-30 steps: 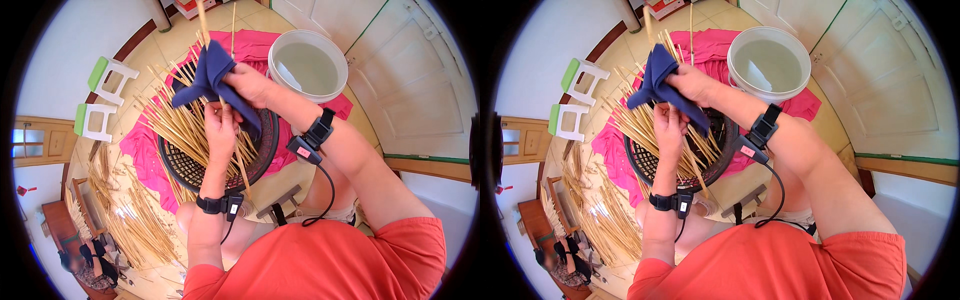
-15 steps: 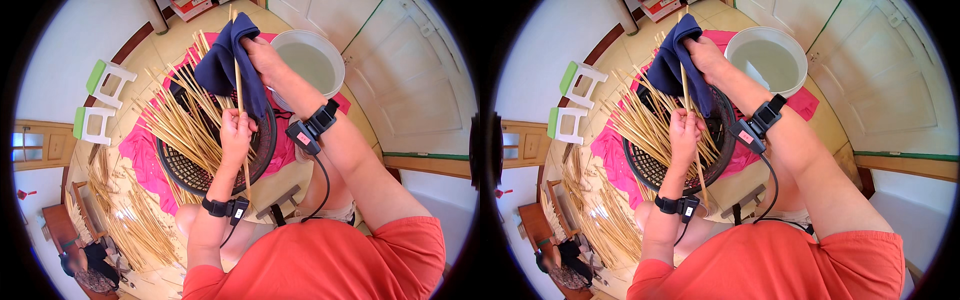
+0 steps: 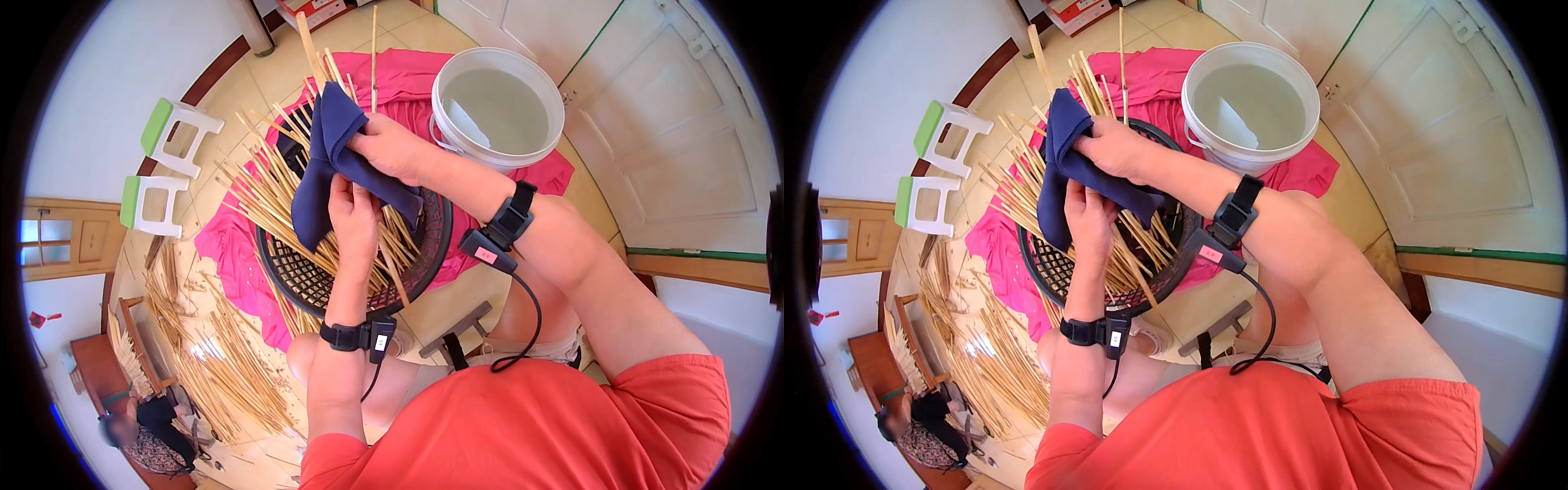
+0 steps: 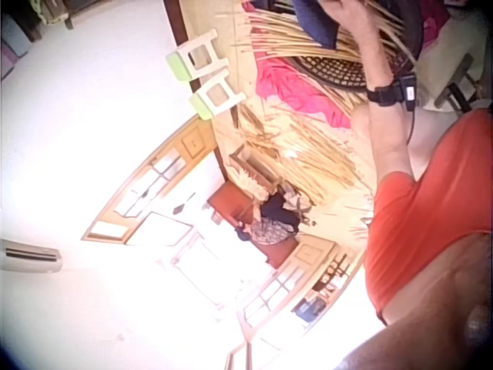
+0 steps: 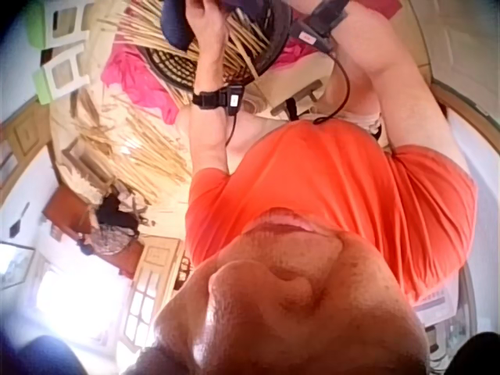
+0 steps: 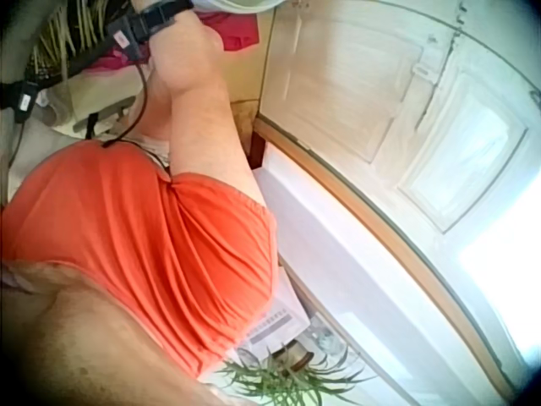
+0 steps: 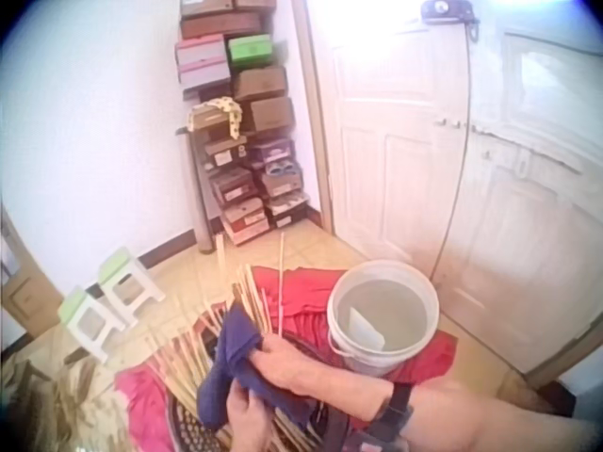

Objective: The person pulls bamboo sticks from a basket and wipes them with a blue cloth.

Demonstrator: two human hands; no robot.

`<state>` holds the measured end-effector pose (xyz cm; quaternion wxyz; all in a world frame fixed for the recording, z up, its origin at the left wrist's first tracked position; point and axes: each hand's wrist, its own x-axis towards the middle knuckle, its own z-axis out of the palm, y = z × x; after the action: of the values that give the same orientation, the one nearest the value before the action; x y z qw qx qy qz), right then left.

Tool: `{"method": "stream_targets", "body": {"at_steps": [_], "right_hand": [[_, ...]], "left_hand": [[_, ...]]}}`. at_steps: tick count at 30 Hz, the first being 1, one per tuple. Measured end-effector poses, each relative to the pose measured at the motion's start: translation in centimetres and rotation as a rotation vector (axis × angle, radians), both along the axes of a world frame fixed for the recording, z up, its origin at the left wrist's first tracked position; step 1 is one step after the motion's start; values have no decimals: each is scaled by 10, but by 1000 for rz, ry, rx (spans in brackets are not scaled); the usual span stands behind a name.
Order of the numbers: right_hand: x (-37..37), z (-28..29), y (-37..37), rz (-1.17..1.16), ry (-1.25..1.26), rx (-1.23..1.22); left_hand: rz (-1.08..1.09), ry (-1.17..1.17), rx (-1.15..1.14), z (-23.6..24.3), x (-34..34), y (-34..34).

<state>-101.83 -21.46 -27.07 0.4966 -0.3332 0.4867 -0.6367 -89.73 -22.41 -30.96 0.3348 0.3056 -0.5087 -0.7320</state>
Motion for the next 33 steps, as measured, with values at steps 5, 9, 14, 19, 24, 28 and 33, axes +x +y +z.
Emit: {"method": "stream_targets", "body": {"at_steps": [5, 9, 14, 19, 24, 28, 33], "right_hand": [[-7, -3, -9, -198, -28, 34], [-41, 11, -7, -344, -203, -63], [-44, 19, -3, -246, -326, -111], [-34, 16, 5, -28, -399, -83], [-23, 6, 14, 299, -396, -7], [-21, 6, 12, 275, -400, -47], [-29, 0, 9, 464, -422, -58]], "left_hand": [[193, -229, -634, -25, -8, 18], [-22, -327, -357, -22, -8, 29], [-147, -176, -164, -3, -3, 14], [-236, 10, 0, 9, 4, 2], [-239, 160, 165, 12, 6, -4], [-305, 238, 200, 16, 10, -4], [-120, 137, 109, 15, 6, 1]]}}
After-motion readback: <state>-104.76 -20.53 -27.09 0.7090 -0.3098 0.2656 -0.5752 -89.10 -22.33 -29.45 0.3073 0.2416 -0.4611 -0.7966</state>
